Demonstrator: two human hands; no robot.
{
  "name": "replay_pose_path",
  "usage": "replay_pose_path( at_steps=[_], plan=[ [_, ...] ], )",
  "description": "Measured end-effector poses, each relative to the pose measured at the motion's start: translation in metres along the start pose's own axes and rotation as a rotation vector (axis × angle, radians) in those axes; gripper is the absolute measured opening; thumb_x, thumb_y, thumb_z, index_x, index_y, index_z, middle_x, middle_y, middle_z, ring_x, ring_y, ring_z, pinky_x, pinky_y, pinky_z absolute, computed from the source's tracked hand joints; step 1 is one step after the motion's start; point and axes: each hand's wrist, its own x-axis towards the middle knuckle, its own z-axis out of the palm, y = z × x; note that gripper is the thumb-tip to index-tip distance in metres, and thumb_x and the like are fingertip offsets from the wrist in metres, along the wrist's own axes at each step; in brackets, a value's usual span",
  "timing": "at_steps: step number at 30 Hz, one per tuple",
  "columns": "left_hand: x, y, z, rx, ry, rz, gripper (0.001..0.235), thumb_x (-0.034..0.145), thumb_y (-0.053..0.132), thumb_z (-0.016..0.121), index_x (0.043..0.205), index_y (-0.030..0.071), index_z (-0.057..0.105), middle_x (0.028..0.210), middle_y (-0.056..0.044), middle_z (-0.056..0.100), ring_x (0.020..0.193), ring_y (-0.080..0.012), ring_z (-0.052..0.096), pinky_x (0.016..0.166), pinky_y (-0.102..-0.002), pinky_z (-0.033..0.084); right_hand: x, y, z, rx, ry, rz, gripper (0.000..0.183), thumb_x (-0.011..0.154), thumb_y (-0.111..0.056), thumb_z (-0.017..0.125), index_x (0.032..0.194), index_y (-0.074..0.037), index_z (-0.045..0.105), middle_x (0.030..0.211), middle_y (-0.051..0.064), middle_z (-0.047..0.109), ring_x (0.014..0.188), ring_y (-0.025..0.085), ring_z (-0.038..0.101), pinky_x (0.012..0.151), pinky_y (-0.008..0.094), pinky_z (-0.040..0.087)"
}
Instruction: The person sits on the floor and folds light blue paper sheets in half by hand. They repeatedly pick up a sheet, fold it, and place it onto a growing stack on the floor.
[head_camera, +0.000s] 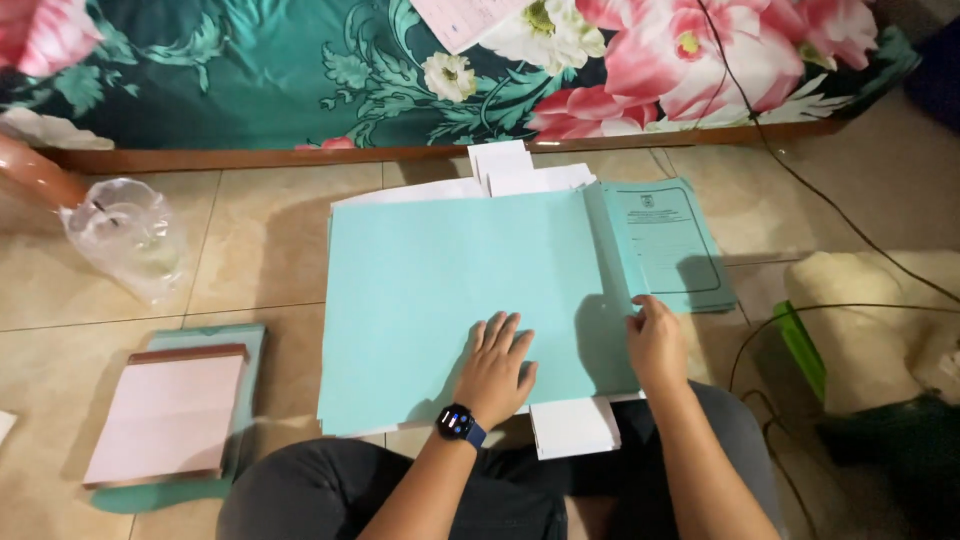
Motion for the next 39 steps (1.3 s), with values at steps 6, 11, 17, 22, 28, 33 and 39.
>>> replay_pose_path(
  at_steps=[6, 11, 17, 22, 28, 33, 39],
  plan=[
    [0.0, -0.004, 0.005, -0.019, 0.033, 0.002, 0.047, 0.105, 0.032, 0.042, 0.144, 0.007, 0.053, 0.159, -0.02, 0.039, 0.152, -0.0374, 0.027, 0.124, -0.055, 0.014, -0.002, 0.013, -0.01, 0.0, 0.025, 0.16, 0.026, 0.086, -0.036, 0.081, 0.101, -0.018, 0.069, 0.088, 0.001, 0.078, 0.092, 0.031, 0.074, 0.084, 0.045, 0.058],
    [0.002, -0.008, 0.017, 0.025, 0.055, 0.009, 0.046, 0.104, 0.032, 0.043, 0.143, 0.01, 0.054, 0.157, -0.017, 0.041, 0.152, -0.0353, 0.029, 0.124, -0.055, 0.015, 0.0, 0.016, -0.005, -0.092, 0.028, 0.078, 0.02, 0.092, -0.038, 0.076, 0.101, -0.022, 0.069, 0.085, -0.003, 0.079, 0.088, 0.026, 0.074, 0.084, 0.041, 0.059],
    [0.001, -0.009, 0.023, 0.028, 0.118, 0.019, 0.043, 0.103, 0.031, 0.045, 0.137, 0.01, 0.06, 0.154, -0.016, 0.047, 0.15, -0.0353, 0.034, 0.124, -0.056, 0.019, -0.007, -0.001, -0.02, -0.205, 0.324, -0.266, 0.012, 0.083, -0.025, 0.078, 0.09, -0.022, 0.068, 0.115, 0.003, 0.061, 0.097, 0.026, 0.065, 0.085, 0.035, 0.054],
    [-0.006, -0.003, 0.021, 0.081, 0.36, 0.121, 0.032, 0.102, 0.022, 0.05, 0.125, 0.008, 0.067, 0.146, -0.016, 0.053, 0.145, -0.0383, 0.04, 0.119, -0.062, 0.024, -0.014, -0.011, -0.031, 0.003, 0.025, -0.218, 0.009, 0.102, -0.013, 0.059, 0.107, -0.015, 0.052, 0.094, 0.01, 0.069, 0.077, 0.032, 0.075, 0.066, 0.046, 0.062],
    [-0.01, -0.003, 0.013, 0.081, 0.464, 0.167, 0.027, 0.101, 0.018, 0.052, 0.12, 0.009, 0.07, 0.136, -0.013, 0.06, 0.141, -0.0374, 0.047, 0.117, -0.06, 0.03, -0.006, -0.035, -0.046, 0.18, -0.276, -0.104, 0.051, 0.096, -0.006, 0.059, 0.147, -0.012, 0.052, 0.122, 0.026, 0.071, 0.109, 0.043, 0.071, 0.09, 0.055, 0.06],
    [-0.01, -0.005, 0.01, 0.097, 0.387, 0.123, 0.03, 0.102, 0.02, 0.051, 0.125, 0.009, 0.067, 0.139, -0.014, 0.058, 0.144, -0.0376, 0.043, 0.118, -0.059, 0.029, -0.014, -0.049, -0.015, 0.312, -0.283, -0.295, 0.059, 0.087, 0.005, 0.054, 0.141, -0.019, 0.062, 0.12, 0.021, 0.069, 0.108, 0.047, 0.068, 0.091, 0.055, 0.057],
    [-0.011, -0.001, 0.01, 0.062, 0.084, 0.008, 0.043, 0.106, 0.034, 0.046, 0.141, 0.009, 0.055, 0.146, -0.017, 0.05, 0.144, -0.0396, 0.041, 0.117, -0.061, 0.03, -0.014, -0.053, -0.031, 0.38, -0.359, -0.351, 0.057, 0.089, 0.003, 0.05, 0.139, -0.019, 0.066, 0.111, 0.01, 0.068, 0.099, 0.039, 0.071, 0.085, 0.047, 0.06]
  ],
)
